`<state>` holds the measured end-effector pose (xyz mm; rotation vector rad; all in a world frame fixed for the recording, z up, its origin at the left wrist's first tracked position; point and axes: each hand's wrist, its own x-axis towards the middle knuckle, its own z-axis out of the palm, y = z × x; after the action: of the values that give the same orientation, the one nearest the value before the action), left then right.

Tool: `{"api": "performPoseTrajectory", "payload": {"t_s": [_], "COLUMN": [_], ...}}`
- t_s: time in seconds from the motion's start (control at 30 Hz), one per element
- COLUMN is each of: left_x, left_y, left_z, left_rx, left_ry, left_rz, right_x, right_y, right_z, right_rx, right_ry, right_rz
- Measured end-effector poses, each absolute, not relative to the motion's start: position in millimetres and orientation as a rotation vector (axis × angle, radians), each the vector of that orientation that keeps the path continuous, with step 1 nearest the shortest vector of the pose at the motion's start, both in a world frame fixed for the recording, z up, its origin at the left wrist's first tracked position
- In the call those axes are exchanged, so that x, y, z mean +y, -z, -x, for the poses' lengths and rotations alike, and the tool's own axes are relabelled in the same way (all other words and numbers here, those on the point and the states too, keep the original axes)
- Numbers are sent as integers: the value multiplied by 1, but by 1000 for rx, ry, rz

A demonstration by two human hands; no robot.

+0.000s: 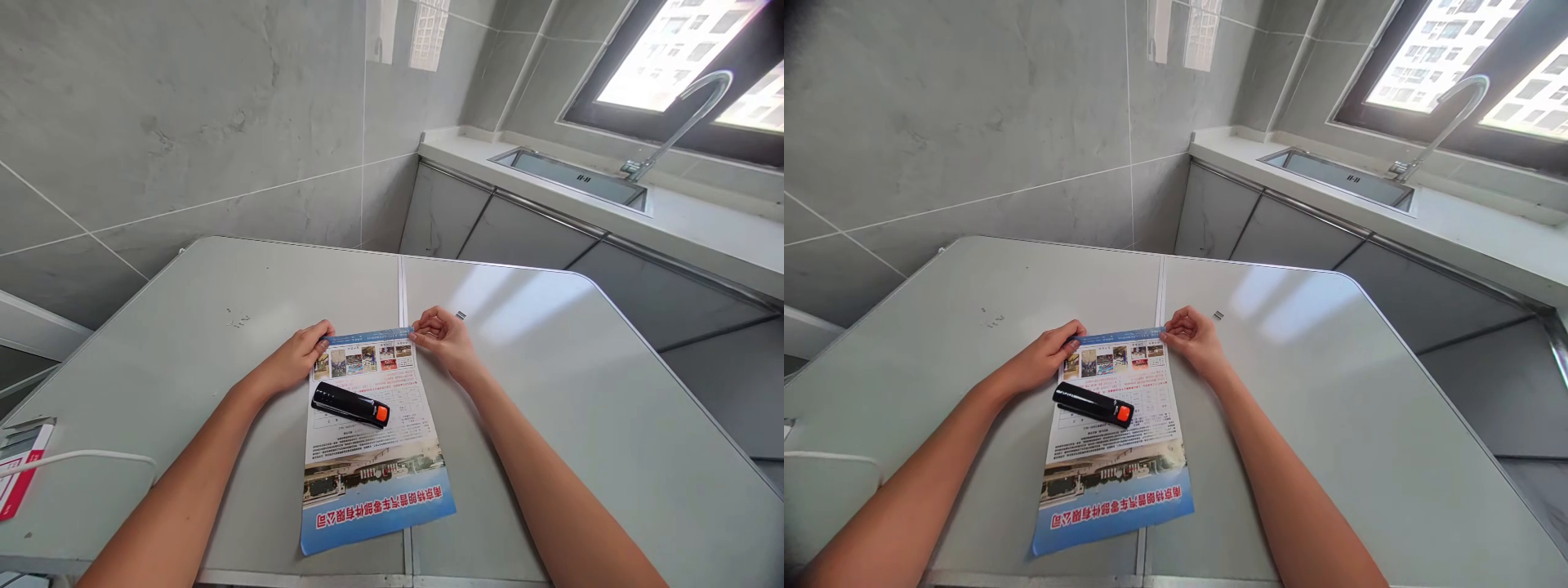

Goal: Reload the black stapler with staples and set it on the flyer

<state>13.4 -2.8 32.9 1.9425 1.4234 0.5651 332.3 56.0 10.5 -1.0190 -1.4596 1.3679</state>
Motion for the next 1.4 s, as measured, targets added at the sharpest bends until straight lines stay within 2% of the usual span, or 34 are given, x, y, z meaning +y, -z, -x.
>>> {"api": "performPoseTrajectory", "payload": {"t_s": [0.6,0.77,0.97,1.17,1.4], "left_x": [-2,-2,1,5,10], "left_y": [-30,-28,-21,-18,-12], "left_z": [-11,-10,-10,-6,12], "left_rx": [1438,1451,1456,1549,1708], "left_ry": [-550,-548,-592,-594,-583], "left_rz": [-1964,-2002,-2078,-2128,-2218], "right_x": [52,52,41,21,2], "right_y": [-5,-22,-44,-38,-29], "right_z": [-327,-339,-354,-321,-297], "right_rx": [-1775,-1961,-2633,-2815,-2767], "right_ry": [-1129,-782,-1121,-1077,-949], "right_rz": [1132,1148,647,402,459]}}
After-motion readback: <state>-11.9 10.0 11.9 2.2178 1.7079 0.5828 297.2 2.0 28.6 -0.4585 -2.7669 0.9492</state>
